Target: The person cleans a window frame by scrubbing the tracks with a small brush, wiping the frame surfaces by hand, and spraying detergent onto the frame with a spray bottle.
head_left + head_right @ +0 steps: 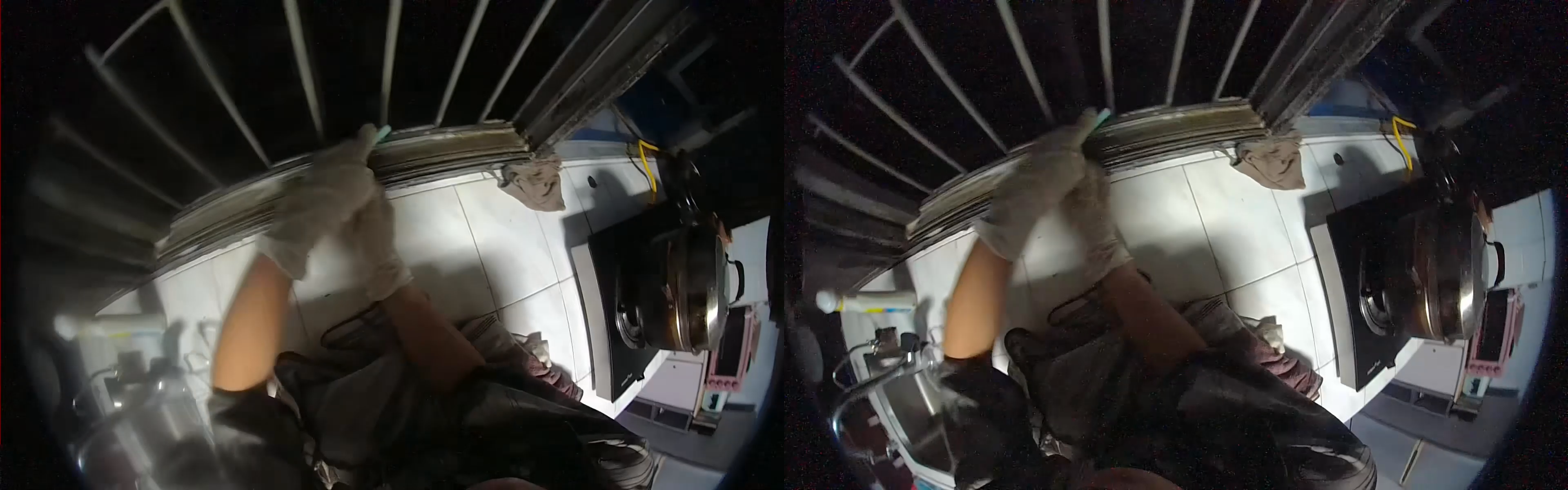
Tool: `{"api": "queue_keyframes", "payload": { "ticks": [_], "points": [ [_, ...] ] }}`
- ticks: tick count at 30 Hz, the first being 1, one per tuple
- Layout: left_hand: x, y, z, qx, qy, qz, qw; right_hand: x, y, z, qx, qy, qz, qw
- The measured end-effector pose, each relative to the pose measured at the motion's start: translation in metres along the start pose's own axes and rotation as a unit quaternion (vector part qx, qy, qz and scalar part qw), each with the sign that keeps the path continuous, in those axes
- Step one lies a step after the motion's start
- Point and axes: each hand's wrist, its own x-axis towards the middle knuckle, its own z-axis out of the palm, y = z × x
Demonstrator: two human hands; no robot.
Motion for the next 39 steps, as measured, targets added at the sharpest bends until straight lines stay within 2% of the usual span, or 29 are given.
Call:
{"api": "queue_keyframes", "payload": {
  "ticks": [1, 2, 3, 4, 5, 6, 8, 9, 10, 12, 13, 15, 16, 17, 18, 20, 21, 22, 23, 24, 27, 30, 31, 32, 34, 36, 37, 38, 39],
  "points": [
    [-0.011, 0.012, 0.008, 0.008, 0.010, -0.007, 1.000, 0.000, -0.034, 0.002, 0.371, -0.050, 0.169, 0.912],
    [-0.023, 0.017, 0.020, 0.048, 0.105, 0.002, 0.993, -0.002, -0.040, -0.003, 0.378, -0.060, 0.178, 0.906],
    [-0.033, 0.020, 0.030, 0.093, 0.198, 0.014, 0.976, -0.003, -0.037, -0.007, 0.115, -0.104, 0.118, 0.981],
    [-0.040, 0.024, 0.036, 0.109, 0.207, 0.011, 0.972, 0.000, -0.032, -0.008, -0.154, -0.138, 0.038, 0.978],
    [-0.047, 0.027, 0.043, -0.101, 0.260, -0.029, 0.960, 0.002, -0.032, -0.005, -0.139, -0.146, 0.036, 0.979],
    [-0.052, 0.024, 0.048, -0.308, 0.299, -0.062, 0.901, 0.004, -0.033, 0.000, -0.046, -0.196, 0.065, 0.977],
    [-0.062, 0.009, 0.056, -0.330, 0.355, -0.026, 0.874, 0.005, -0.049, 0.013, 0.132, -0.287, 0.124, 0.941],
    [-0.065, 0.001, 0.059, -0.361, 0.402, 0.007, 0.842, -0.004, -0.066, 0.016, 0.183, -0.283, 0.139, 0.931],
    [-0.069, -0.001, 0.053, -0.354, 0.403, 0.008, 0.844, -0.008, -0.077, 0.021, 0.189, -0.283, 0.138, 0.930],
    [-0.080, 0.000, 0.037, -0.680, 0.312, -0.042, 0.663, -0.016, -0.084, 0.024, 0.045, -0.314, 0.137, 0.938],
    [-0.088, 0.001, 0.031, -0.679, 0.314, -0.046, 0.662, -0.019, -0.085, 0.025, 0.046, -0.314, 0.142, 0.938],
    [-0.102, 0.001, 0.020, -0.605, 0.358, -0.154, 0.694, -0.020, -0.089, 0.032, -0.097, -0.316, 0.171, 0.928],
    [-0.115, -0.001, 0.019, -0.606, 0.358, -0.156, 0.693, -0.021, -0.095, 0.035, -0.098, -0.315, 0.173, 0.928],
    [-0.132, -0.002, 0.021, -0.327, 0.417, -0.114, 0.840, -0.021, -0.102, 0.038, -0.147, -0.269, 0.273, 0.912],
    [-0.147, -0.002, 0.023, -0.016, 0.430, -0.056, 0.901, -0.021, -0.106, 0.041, -0.193, -0.215, 0.367, 0.884],
    [-0.158, -0.014, 0.019, -0.035, 0.364, -0.091, 0.926, -0.019, -0.084, 0.033, -0.143, -0.215, 0.312, 0.914],
    [-0.159, -0.030, 0.027, -0.254, 0.351, -0.113, 0.894, -0.017, -0.072, 0.028, -0.090, -0.223, 0.255, 0.937],
    [-0.159, -0.042, 0.029, -0.460, 0.316, -0.135, 0.819, -0.016, -0.078, 0.030, -0.092, -0.208, 0.248, 0.942],
    [-0.156, -0.047, 0.024, -0.381, 0.303, -0.118, 0.865, -0.014, -0.091, 0.031, -0.194, -0.225, 0.194, 0.935],
    [-0.156, -0.049, 0.020, -0.388, 0.291, -0.113, 0.867, -0.012, -0.103, 0.028, -0.297, -0.240, 0.139, 0.914],
    [-0.158, -0.052, 0.010, -0.385, 0.253, -0.191, 0.867, 0.000, -0.123, 0.013, -0.292, -0.180, 0.153, 0.927],
    [-0.157, -0.060, 0.023, -0.495, 0.212, -0.140, 0.831, 0.029, -0.138, -0.012, -0.311, -0.086, 0.136, 0.937],
    [-0.158, -0.062, 0.024, -0.497, 0.204, -0.138, 0.832, 0.047, -0.147, -0.027, -0.489, -0.067, 0.095, 0.864],
    [-0.158, -0.063, 0.025, -0.469, 0.196, -0.136, 0.851, 0.064, -0.157, -0.042, -0.649, -0.045, 0.053, 0.757],
    [-0.159, -0.063, 0.028, -0.416, 0.180, -0.127, 0.882, 0.076, -0.198, -0.042, -0.595, -0.073, 0.087, 0.796],
    [-0.159, -0.061, 0.031, -0.362, 0.166, -0.121, 0.909, 0.091, -0.219, -0.052, -0.767, -0.120, 0.021, 0.630],
    [-0.159, -0.058, 0.029, -0.367, 0.162, -0.119, 0.908, 0.093, -0.228, -0.054, -0.771, -0.160, -0.004, 0.617],
    [-0.160, -0.054, 0.025, -0.369, 0.134, -0.155, 0.907, 0.102, -0.222, -0.064, -0.710, -0.202, -0.041, 0.674],
    [-0.161, -0.053, 0.024, -0.369, 0.106, -0.190, 0.904, 0.107, -0.229, -0.071, -0.778, -0.188, -0.008, 0.600]
  ]
}}
